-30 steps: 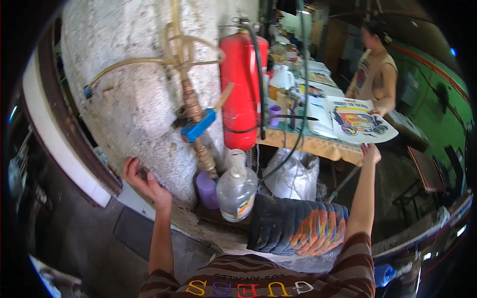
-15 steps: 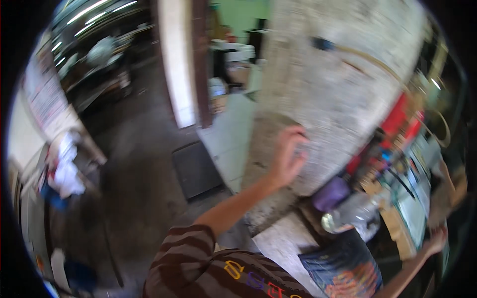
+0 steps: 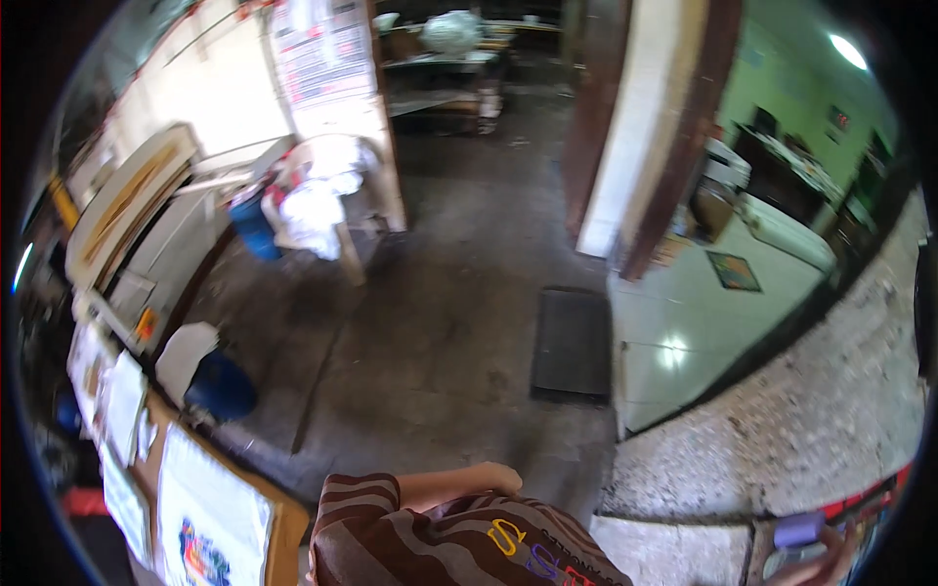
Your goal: Operating a heat press and organizing printed shirts and transfer sheets at a workstation.
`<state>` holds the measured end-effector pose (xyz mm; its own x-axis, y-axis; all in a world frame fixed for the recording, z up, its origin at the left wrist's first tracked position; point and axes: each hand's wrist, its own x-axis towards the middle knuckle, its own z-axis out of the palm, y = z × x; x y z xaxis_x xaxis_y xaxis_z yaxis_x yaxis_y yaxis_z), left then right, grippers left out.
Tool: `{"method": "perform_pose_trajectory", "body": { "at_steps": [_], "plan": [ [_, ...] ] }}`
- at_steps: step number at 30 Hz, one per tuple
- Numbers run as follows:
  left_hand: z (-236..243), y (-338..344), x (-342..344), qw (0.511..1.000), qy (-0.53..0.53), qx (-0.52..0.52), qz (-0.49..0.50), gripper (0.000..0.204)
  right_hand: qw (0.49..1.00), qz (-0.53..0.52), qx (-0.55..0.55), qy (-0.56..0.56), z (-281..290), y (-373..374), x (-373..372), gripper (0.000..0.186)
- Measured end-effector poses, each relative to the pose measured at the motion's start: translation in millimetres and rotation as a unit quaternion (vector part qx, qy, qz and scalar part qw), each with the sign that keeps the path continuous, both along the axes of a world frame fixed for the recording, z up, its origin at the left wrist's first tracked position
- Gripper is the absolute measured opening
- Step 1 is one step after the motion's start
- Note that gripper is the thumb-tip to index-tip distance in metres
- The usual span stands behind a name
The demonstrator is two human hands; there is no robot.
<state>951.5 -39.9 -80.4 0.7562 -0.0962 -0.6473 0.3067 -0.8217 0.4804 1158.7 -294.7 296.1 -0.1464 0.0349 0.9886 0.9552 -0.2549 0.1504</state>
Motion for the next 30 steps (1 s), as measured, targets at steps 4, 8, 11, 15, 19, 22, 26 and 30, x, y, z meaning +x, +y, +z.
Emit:
{"method": "perform_pose_trajectory", "body": {
  "at_steps": [4, 8, 11, 15, 19, 22, 26, 30],
  "plan": [
    [1, 35, -59, 0.983, -0.078, -0.029, 0.161, 0.035, 0.912, 0.115, -0.076, 0.386, -115, 109, 67, 0.025],
    [-12, 46, -104, 0.945, -0.08, 0.125, 0.293, 0.037, 0.844, 0.165, -0.318, 0.4, -312, 257, 68, 0.022],
    [-30, 32, -144, 0.878, -0.093, 0.102, 0.459, 0.037, 0.685, 0.359, -0.592, 0.227, -364, 304, -74, 0.025],
    [-33, 27, -166, 0.839, -0.103, -0.045, 0.532, 0.037, 0.33, 0.276, -0.903, 0.011, -457, 310, -136, 0.027],
    [-72, 14, -207, 0.791, -0.085, -0.035, 0.605, 0.034, 0.37, 0.387, -0.82, 0.204, -450, 379, -153, 0.021],
    [-79, 36, -218, 0.764, 0.041, -0.03, 0.643, 0.037, 0.385, 0.311, -0.849, 0.187, -460, 437, -131, 0.021],
    [-98, 83, -219, 0.75, 0.05, -0.089, 0.653, 0.041, 0.36, 0.181, -0.902, 0.156, -508, 489, -60, 0.021],
    [-156, 132, -253, 0.732, 0.032, -0.082, 0.676, 0.035, 0.191, 0.087, -0.975, -0.072, -488, 555, -29, 0.018]
  ]
}}
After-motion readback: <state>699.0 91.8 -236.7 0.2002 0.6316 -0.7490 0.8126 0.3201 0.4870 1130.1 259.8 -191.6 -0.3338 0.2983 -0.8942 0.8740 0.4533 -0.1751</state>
